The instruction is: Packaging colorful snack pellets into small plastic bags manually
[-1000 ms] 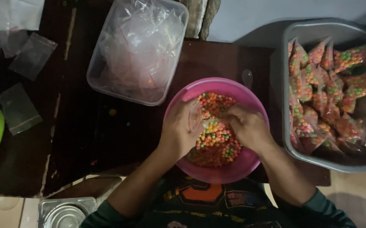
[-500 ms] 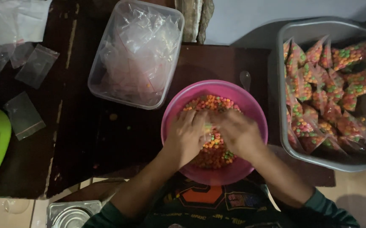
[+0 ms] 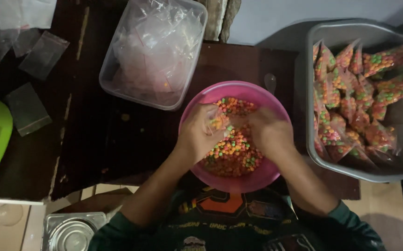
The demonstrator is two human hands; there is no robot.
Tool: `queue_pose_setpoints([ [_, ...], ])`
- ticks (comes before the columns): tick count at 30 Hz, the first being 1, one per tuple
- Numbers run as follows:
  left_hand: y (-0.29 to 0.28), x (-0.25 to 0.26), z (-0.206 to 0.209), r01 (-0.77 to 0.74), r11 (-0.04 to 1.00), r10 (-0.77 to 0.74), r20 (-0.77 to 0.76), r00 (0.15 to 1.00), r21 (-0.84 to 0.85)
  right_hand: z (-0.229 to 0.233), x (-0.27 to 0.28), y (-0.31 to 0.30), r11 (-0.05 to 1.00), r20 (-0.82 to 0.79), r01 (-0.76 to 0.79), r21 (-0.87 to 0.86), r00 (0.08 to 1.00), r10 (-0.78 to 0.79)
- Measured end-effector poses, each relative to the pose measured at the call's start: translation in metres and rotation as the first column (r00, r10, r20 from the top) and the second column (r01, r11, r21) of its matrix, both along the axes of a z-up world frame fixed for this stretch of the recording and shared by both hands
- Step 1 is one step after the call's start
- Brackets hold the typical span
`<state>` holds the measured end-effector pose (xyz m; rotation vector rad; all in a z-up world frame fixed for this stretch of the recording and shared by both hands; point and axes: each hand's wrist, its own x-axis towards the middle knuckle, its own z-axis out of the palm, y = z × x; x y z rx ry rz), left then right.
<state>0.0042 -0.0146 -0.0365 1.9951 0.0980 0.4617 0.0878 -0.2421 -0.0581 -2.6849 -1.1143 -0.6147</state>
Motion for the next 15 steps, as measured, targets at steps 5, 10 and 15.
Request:
queue_pose_setpoints([
  [5,0.0,0.001,-0.008,-0.01,1.0,0.01,0.046,0.999,-0.004,0.06,-0.018,0.033,0.988,-0.596,-0.127,-0.087,0.801,0.051],
  [10,0.006,0.001,0.0,0.022,0.998,-0.026,0.063,0.998,0.067,0.055,-0.013,0.019,0.88,-0.568,-0.059,0.472,0.743,0.355],
  [15,0.003,0.004,-0.013,-0.018,0.995,0.022,-0.042,0.999,0.099,0.07,-0.014,0.015,0.777,-0.46,-0.081,0.624,0.766,0.449],
])
